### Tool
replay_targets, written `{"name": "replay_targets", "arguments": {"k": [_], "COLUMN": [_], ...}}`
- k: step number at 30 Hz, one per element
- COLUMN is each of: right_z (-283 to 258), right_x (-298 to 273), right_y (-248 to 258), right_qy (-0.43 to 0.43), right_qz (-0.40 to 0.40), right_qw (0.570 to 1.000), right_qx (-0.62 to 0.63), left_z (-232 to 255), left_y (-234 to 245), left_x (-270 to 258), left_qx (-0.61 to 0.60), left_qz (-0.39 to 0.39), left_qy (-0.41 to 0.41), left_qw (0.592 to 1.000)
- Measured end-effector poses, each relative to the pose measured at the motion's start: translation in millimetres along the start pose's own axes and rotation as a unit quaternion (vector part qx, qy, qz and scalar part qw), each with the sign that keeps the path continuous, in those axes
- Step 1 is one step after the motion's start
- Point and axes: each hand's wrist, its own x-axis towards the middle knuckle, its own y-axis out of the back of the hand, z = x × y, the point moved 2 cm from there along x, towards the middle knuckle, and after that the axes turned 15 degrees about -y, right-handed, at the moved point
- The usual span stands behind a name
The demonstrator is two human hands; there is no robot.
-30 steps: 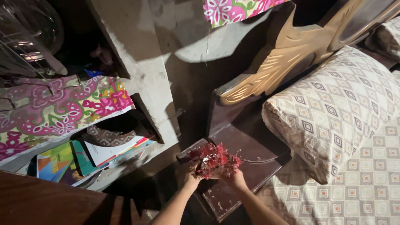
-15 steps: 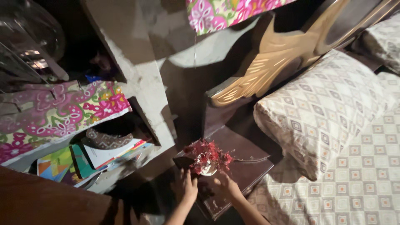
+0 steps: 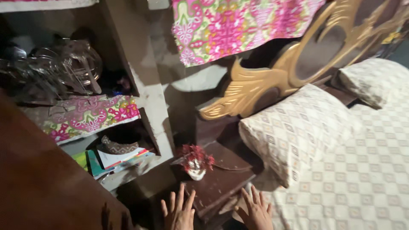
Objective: The person puts a pillow into a pillowcase by hand and places it on a bed next to other pillows before picking up a decorative item.
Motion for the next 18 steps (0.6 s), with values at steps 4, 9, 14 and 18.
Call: {"name": "replay_targets", "arguments": {"k": [4, 9, 14, 18], "right_z": [25.0, 58.4, 89.1, 106.9], "right_x": [-32.7, -79.3, -118.2, -146.7], "right_y": [44.2, 112.2, 157.7, 175.7], "right_qy": [0.032, 0.113, 0.084, 0.063], "right_qz": [0.024, 0.15, 0.185, 0.198], "right_qw": [0.999, 0.981, 0.977, 0.977], "right_qx": [-0.025, 0.043, 0.058, 0.046], "left_z": [43.0, 96.1, 124.6, 135.7], "left_y": [31.4, 68.5, 107.1, 136.3], "left_x": [-20.9, -55.9, -91.8, -110.9], "left_qx": [-0.015, -0.036, -0.026, -0.02], "left_qz": [0.022, 0.113, 0.181, 0.188], "left_qy": [-0.068, -0.119, -0.15, -0.156], "left_qw": [0.997, 0.986, 0.972, 0.969]}}
